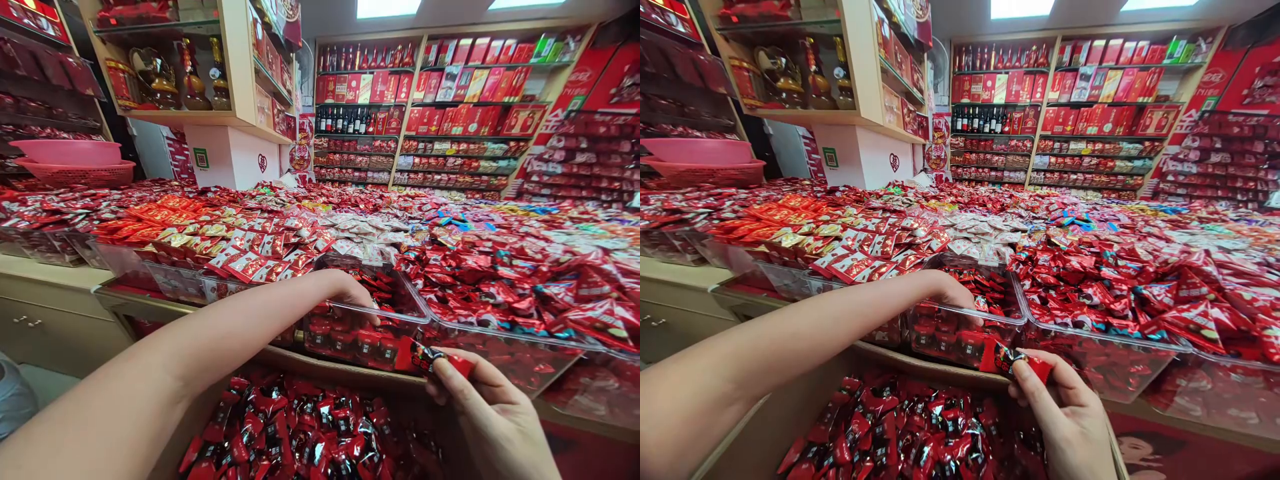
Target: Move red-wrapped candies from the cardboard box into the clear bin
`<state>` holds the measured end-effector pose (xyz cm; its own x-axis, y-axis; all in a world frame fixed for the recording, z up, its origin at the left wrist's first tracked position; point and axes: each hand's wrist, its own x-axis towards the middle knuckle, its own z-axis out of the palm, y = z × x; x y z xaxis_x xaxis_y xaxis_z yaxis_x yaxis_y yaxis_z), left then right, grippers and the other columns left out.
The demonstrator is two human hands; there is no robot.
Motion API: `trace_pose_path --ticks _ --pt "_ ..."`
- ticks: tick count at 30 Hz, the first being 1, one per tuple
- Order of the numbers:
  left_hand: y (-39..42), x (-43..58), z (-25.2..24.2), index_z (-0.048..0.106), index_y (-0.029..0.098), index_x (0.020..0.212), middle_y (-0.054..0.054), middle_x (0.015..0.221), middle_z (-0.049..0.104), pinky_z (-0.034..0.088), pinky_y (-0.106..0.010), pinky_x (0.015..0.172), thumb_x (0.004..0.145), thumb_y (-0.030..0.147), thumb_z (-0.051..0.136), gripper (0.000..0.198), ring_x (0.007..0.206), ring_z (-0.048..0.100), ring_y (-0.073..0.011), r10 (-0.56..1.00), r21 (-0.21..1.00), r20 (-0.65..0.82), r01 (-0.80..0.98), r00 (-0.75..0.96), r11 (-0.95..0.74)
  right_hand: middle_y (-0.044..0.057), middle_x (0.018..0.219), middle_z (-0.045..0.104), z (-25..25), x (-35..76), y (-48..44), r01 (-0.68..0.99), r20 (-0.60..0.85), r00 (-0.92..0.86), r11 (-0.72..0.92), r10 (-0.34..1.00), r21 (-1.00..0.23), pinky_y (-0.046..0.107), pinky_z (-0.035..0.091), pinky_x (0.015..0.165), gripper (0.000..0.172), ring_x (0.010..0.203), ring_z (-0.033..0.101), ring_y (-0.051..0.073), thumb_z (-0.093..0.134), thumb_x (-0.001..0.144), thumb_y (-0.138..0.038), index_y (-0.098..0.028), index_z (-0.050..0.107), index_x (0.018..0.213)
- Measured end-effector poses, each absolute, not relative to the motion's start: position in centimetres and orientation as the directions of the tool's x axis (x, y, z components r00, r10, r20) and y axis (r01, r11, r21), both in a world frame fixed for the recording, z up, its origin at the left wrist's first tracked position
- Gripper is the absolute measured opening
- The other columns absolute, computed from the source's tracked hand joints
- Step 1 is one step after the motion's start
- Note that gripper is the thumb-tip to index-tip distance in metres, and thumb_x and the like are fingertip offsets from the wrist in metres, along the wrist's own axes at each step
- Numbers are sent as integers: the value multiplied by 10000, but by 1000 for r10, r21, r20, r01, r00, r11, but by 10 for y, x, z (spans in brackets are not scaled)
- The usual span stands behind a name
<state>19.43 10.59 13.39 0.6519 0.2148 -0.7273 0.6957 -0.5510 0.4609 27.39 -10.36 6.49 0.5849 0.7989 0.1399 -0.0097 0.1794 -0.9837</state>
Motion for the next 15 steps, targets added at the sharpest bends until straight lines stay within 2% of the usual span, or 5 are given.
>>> trace_pose_path --ticks 4,8,10,12,15 --pt "109 194 136 619 169 825 -43 698 653 458 -268 530 675 318 485 250 550 567 -145 170 492 -741 698 649 -521 17 706 630 91 280 -95 273 332 604 203 725 -940 256 466 528 312 607 581 166 621 631 -336 -204 557 907" --pt "105 187 145 611 179 873 -43 728 658 474 -283 576 687 305 446 279 606 587 -156 99 532 -756 696 647 -482 33 846 623 134 292 -61 783 616 355 136 703 -606 288 435 670 226 725 570 172 536 690 -326 -214 582 881" --pt "101 181 151 609 181 882 -45 741 658 478 -289 583 685 314 435 295 623 591 -163 71 548 -760 696 646 -465 35 796 627 149 296 -35 894 551 237 42 800 -446 290 418 658 193 713 564 178 513 693 -296 -202 590 843" --pt "97 174 155 610 182 883 -47 746 657 479 -293 582 676 326 436 306 631 593 -170 62 554 -761 697 646 -455 44 733 625 154 295 -10 940 364 161 -30 917 -341 286 402 623 169 690 555 189 523 658 -258 -179 595 788" --pt "94 165 157 613 178 882 -55 753 655 478 -294 580 669 344 431 325 643 595 -179 82 557 -751 696 655 -453 41 682 624 148 292 20 949 63 44 -22 997 -313 260 387 560 149 664 550 192 542 585 -207 -162 609 710"
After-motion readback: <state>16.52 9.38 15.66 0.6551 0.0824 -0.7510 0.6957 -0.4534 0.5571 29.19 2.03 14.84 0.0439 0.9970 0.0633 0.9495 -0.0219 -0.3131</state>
